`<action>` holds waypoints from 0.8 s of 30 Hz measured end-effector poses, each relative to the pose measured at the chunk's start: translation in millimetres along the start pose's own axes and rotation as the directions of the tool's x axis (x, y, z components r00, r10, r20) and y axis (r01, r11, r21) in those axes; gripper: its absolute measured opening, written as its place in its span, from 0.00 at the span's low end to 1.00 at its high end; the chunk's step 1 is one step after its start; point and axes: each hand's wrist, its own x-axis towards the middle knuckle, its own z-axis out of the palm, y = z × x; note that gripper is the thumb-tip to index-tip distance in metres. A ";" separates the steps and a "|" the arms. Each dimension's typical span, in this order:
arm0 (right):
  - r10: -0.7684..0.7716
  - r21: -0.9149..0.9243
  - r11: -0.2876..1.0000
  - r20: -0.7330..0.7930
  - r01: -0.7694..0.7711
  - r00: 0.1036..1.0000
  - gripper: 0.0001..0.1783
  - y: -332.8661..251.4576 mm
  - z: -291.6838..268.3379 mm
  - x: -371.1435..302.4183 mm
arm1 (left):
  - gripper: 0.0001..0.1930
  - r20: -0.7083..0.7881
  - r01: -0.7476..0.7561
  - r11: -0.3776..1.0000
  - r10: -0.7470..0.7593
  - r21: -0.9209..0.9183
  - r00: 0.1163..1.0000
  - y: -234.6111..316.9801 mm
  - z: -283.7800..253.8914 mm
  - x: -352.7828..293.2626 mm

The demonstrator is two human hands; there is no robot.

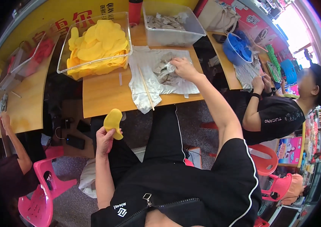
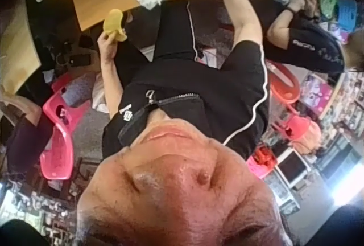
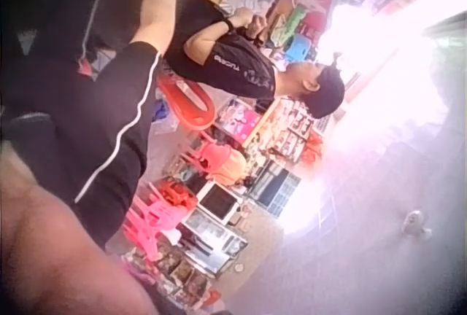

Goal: The recorder is assembling small yellow leather or fabric parts, using a stick applicator and a rag to apply adhesive or finish.

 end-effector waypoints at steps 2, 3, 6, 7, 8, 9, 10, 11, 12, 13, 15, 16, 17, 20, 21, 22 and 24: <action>0.115 -0.081 0.991 0.066 -0.109 0.991 0.20 -3.2 4.8 2.7 | 0.11 -0.018 -0.019 0.999 0.020 0.049 1.000 0.1 5.0 -0.2; 0.104 -0.067 0.993 0.077 -0.099 0.992 0.20 -4.0 3.5 3.7 | 0.10 -0.031 -0.022 0.995 0.025 0.099 0.999 -0.8 7.2 -1.4; 0.215 -0.033 0.977 0.167 -0.212 0.962 0.23 -24.4 -24.6 3.7 | 0.11 -0.124 -0.021 0.997 0.031 0.077 0.992 -6.3 15.9 -1.3; 0.239 -0.061 0.971 0.143 -0.233 0.960 0.24 -46.4 -35.5 7.5 | 0.11 -0.160 -0.031 0.998 0.038 0.048 0.986 -7.0 16.8 -5.2; 0.163 -0.088 0.982 -0.061 -0.168 0.985 0.24 -66.8 -37.5 7.7 | 0.11 -0.174 -0.033 0.999 0.036 0.020 0.984 -6.1 20.9 -9.4; 0.077 -0.124 0.986 -0.263 -0.113 0.962 0.24 -88.4 -42.0 4.0 | 0.11 -0.183 -0.037 0.999 0.034 -0.010 0.982 -4.5 26.1 -15.0; 0.115 0.082 0.992 -0.272 -0.096 0.955 0.20 -136.4 -55.1 6.2 | 0.11 -0.207 -0.050 0.999 0.045 -0.021 0.977 -2.5 28.7 -25.1; 0.260 0.358 0.913 -0.143 -0.195 0.955 0.19 -162.3 -53.1 -5.8 | 0.11 -0.197 -0.056 0.998 0.050 -0.028 0.979 1.1 39.2 -30.0; 0.357 0.592 0.748 0.023 -0.301 0.934 0.18 -186.7 -46.2 -14.5 | 0.11 -0.156 -0.063 0.996 0.053 -0.058 0.986 4.0 44.9 -36.2; 0.323 0.645 0.712 0.051 -0.278 0.945 0.19 -208.5 -33.0 -28.0 | 0.11 -0.162 -0.062 0.996 0.052 -0.058 0.985 6.9 51.9 -42.3; 0.307 0.749 0.469 0.359 -0.468 0.881 0.23 -253.7 -12.5 -48.2 | 0.11 -0.083 -0.053 0.996 0.047 -0.066 0.995 11.0 61.2 -58.5; 0.285 0.809 0.287 0.439 -0.513 0.852 0.25 -270.4 -1.7 -61.8 | 0.11 -0.062 -0.034 0.998 0.031 -0.051 0.998 9.6 64.3 -63.5; 0.246 0.789 0.106 0.568 -0.605 0.785 0.23 -282.2 4.3 -72.7 | 0.11 -0.060 -0.034 0.998 0.031 -0.048 0.998 9.9 66.7 -69.3; 0.288 0.843 -0.329 0.520 -0.426 0.804 0.11 -301.1 23.6 -102.2 | 0.11 0.081 -0.037 0.992 0.028 0.119 0.996 0.4 71.0 -84.6; 0.362 0.865 -0.379 0.467 -0.330 0.807 0.09 -306.8 23.0 -106.4 | 0.11 0.076 -0.035 0.992 0.026 0.122 0.997 -5.5 67.0 -86.4; 0.361 0.866 -0.387 0.457 -0.315 0.813 0.08 -305.7 23.8 -111.5 | 0.12 0.074 -0.021 0.984 0.008 0.175 0.997 -10.9 62.2 -87.9; 0.367 0.885 -0.359 0.426 -0.296 0.827 0.07 -302.0 20.6 -118.5 | 0.13 0.029 -0.016 0.987 0.011 0.157 1.000 -13.2 65.5 -94.3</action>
